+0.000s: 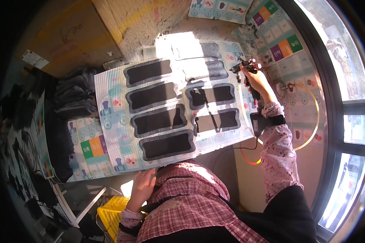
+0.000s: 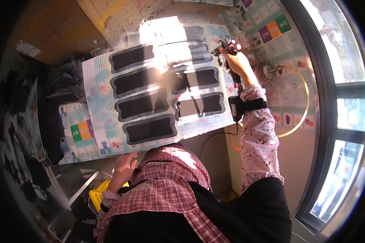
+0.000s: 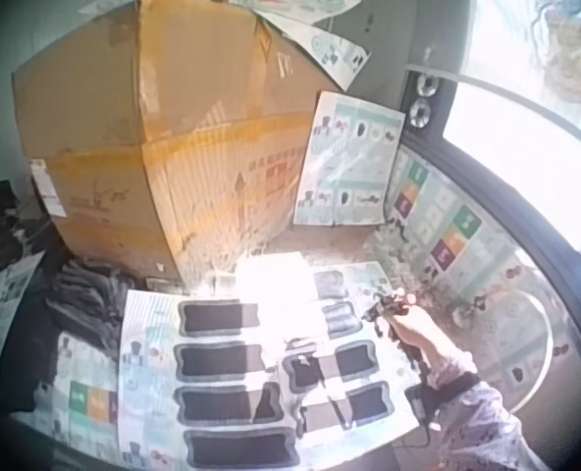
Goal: The recorder uses a spray tool to apply adhesive or coating to fabric insoles on a template board, then organizes and checks stacks of completed insoles.
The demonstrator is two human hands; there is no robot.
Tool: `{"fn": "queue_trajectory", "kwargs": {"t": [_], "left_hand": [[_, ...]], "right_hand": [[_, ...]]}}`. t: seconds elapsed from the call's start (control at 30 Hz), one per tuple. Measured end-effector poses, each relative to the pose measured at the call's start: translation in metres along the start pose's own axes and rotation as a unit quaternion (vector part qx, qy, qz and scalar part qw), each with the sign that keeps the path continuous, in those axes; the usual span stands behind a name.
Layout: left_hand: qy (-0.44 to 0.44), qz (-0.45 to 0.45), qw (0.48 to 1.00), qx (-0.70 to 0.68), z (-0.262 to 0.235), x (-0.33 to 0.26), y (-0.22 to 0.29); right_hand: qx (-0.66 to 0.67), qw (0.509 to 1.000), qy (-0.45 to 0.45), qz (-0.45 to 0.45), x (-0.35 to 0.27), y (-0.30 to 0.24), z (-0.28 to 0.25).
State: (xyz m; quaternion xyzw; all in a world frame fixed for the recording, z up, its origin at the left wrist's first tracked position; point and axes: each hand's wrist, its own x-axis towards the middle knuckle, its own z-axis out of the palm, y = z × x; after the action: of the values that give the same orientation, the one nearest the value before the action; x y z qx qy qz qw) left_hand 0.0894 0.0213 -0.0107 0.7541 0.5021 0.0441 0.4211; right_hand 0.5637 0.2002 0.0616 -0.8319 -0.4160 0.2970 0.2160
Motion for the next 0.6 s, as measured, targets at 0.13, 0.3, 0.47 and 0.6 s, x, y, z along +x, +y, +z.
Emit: {"fn": "queue_trajectory", "kwargs": {"t": [0.13,0.3,0.47,0.6], "left_hand": [[0.004,0.017,1.000,0.011,0.002,0.004,0.007],[-0.018,0.006,0.999,0.033,0.004,0.011,0.015],[-0.028,0.010,0.999,0.035,0.006,0.016,0.019],[-0.029,0.006,0.999,0.020,0.007,0.014,0.020]], "right_hand": [[0.067,0.989,-0.125,-0.038,-0.019,-0.021,0.037],[0.036,0.986,-0.155,-0.053,-0.033,-0.034,0.067],[0.052,0.994,-0.094,-0.008,-0.020,-0.004,0.035],[0.029,1.000,-0.013,0.002,-0.002,0.018,-0.004]]}}
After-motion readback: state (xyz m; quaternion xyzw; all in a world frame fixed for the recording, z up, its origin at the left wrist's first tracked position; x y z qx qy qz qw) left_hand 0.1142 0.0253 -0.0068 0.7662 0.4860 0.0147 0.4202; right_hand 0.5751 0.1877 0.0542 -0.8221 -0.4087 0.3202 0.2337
